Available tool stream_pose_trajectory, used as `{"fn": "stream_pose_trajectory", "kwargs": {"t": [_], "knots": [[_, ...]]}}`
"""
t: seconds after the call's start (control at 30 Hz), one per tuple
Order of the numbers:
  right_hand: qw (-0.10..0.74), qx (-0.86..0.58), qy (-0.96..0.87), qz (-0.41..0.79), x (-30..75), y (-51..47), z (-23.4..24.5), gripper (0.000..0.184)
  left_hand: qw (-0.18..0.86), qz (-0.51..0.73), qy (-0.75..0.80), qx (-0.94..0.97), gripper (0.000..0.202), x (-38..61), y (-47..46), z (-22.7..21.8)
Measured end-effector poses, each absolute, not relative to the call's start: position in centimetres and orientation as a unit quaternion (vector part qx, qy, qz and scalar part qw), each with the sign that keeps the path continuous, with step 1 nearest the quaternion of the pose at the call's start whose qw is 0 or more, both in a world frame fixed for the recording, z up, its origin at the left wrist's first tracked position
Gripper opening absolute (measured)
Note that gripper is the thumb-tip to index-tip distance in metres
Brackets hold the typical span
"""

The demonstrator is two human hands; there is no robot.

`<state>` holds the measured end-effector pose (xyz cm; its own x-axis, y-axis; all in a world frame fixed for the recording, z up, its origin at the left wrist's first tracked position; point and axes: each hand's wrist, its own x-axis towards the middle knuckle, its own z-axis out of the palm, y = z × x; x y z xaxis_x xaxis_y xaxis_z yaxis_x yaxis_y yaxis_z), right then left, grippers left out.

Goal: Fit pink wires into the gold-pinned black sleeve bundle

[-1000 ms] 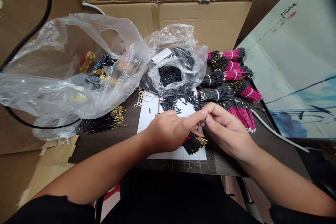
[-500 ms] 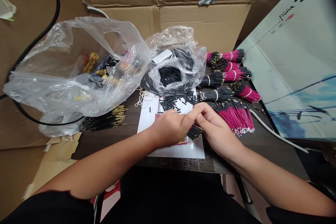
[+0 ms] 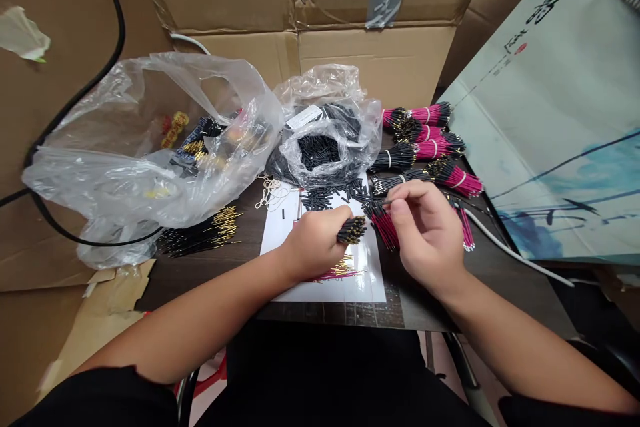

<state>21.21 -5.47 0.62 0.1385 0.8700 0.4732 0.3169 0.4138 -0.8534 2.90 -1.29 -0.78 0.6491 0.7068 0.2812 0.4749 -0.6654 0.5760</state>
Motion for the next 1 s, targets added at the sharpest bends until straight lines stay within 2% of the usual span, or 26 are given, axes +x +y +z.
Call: {"fn": "stream_pose_trajectory", "kwargs": {"t": [0.13, 0.23, 0.33, 0.47, 0.63, 1.0], "knots": [[0.541, -0.409, -0.724, 0.125, 20.8, -6.2, 0.9, 0.02, 0.393, 0.259, 0.371, 0.801, 0.025, 3.1, -1.3, 0.0], [0.524, -0.378, -0.755, 0.114, 20.5, -6.4, 1.0, 0.029, 0.528, 0.233, 0.373, 0.726, 0.036, 3.2, -1.5, 0.6], [0.525, -0.38, -0.751, 0.123, 20.3, -6.4, 1.1, 0.031, 0.6, 0.181, 0.364, 0.689, 0.042, 3.4, -1.8, 1.1], [0.528, -0.389, -0.745, 0.123, 20.4, -6.3, 1.4, 0.028, 0.623, 0.15, 0.363, 0.676, 0.041, 3.5, -2.0, 1.1], [0.492, -0.411, -0.754, 0.142, 20.5, -6.2, 1.7, 0.023, 0.63, 0.111, 0.355, 0.682, 0.039, 3.4, -1.7, 0.9], [0.441, -0.429, -0.774, 0.145, 20.6, -5.7, 1.6, 0.015, 0.606, 0.089, 0.339, 0.714, 0.036, 3.1, -1.2, 0.3]]}}
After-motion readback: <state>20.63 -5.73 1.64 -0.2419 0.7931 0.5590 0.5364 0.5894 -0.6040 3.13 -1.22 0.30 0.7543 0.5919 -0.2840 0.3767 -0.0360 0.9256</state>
